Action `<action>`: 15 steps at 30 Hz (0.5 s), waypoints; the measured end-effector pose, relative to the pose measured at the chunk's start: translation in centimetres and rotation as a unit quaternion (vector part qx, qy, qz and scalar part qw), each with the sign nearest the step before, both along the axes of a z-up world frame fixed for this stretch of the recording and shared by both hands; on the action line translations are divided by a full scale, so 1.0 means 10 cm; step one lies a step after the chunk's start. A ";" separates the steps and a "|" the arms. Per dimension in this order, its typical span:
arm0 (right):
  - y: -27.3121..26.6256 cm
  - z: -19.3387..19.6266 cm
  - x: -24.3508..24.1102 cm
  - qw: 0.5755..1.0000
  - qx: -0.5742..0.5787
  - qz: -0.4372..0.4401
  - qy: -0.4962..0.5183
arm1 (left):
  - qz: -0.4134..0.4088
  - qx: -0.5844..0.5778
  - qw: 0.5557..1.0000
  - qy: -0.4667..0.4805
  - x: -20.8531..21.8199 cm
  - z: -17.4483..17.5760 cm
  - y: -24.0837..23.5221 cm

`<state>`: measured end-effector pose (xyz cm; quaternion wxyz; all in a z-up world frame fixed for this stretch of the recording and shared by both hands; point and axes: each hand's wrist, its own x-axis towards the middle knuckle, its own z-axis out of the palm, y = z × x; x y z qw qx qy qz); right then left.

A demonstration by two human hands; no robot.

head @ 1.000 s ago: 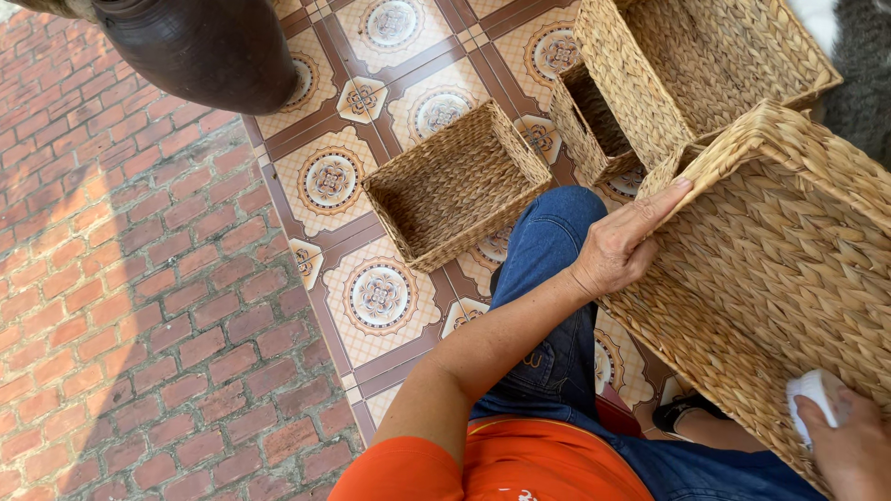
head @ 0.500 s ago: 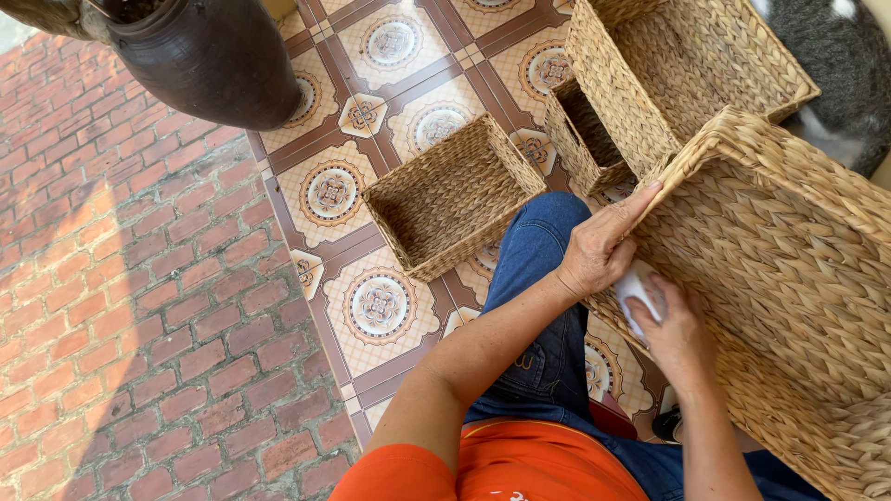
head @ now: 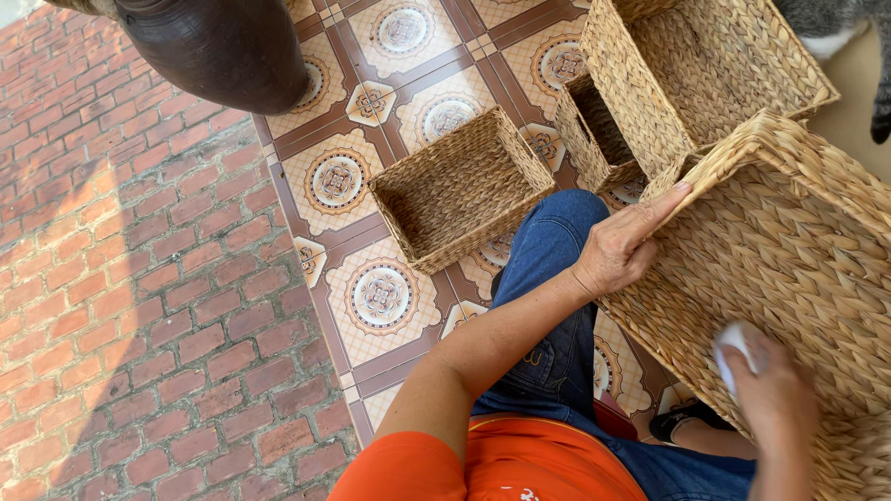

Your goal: The person sits on the floor and uses a white brush to clean the interior and exterior surfaces of a woven basket. They hold the basket with one hand and brush with the other, rotating the basket to reach different sides.

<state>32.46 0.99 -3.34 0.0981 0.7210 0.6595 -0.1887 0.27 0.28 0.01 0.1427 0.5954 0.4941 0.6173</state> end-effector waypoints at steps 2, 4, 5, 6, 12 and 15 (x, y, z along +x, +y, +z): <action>-0.04 0.04 -0.66 0.999 -0.002 0.025 0.035 | 0.004 0.006 1.000 0.002 0.00 0.00 -0.02; -0.06 0.07 -1.21 0.987 0.058 0.101 0.112 | 0.005 0.003 1.000 -0.003 0.00 0.00 -0.02; -0.07 0.07 -1.42 0.985 0.045 0.102 0.133 | 0.008 -0.005 1.000 -0.002 0.01 0.00 -0.02; -0.06 0.10 -1.49 0.985 0.043 0.106 0.131 | 0.012 -0.013 1.000 0.000 0.01 -0.01 -0.04; 0.03 0.17 -0.69 0.997 -0.033 0.038 0.050 | 0.012 -0.009 1.000 -0.007 -0.03 -0.02 -0.02; 0.06 0.16 0.09 0.990 -0.095 -0.105 0.002 | -0.001 -0.012 1.000 -0.014 -0.05 -0.01 -0.03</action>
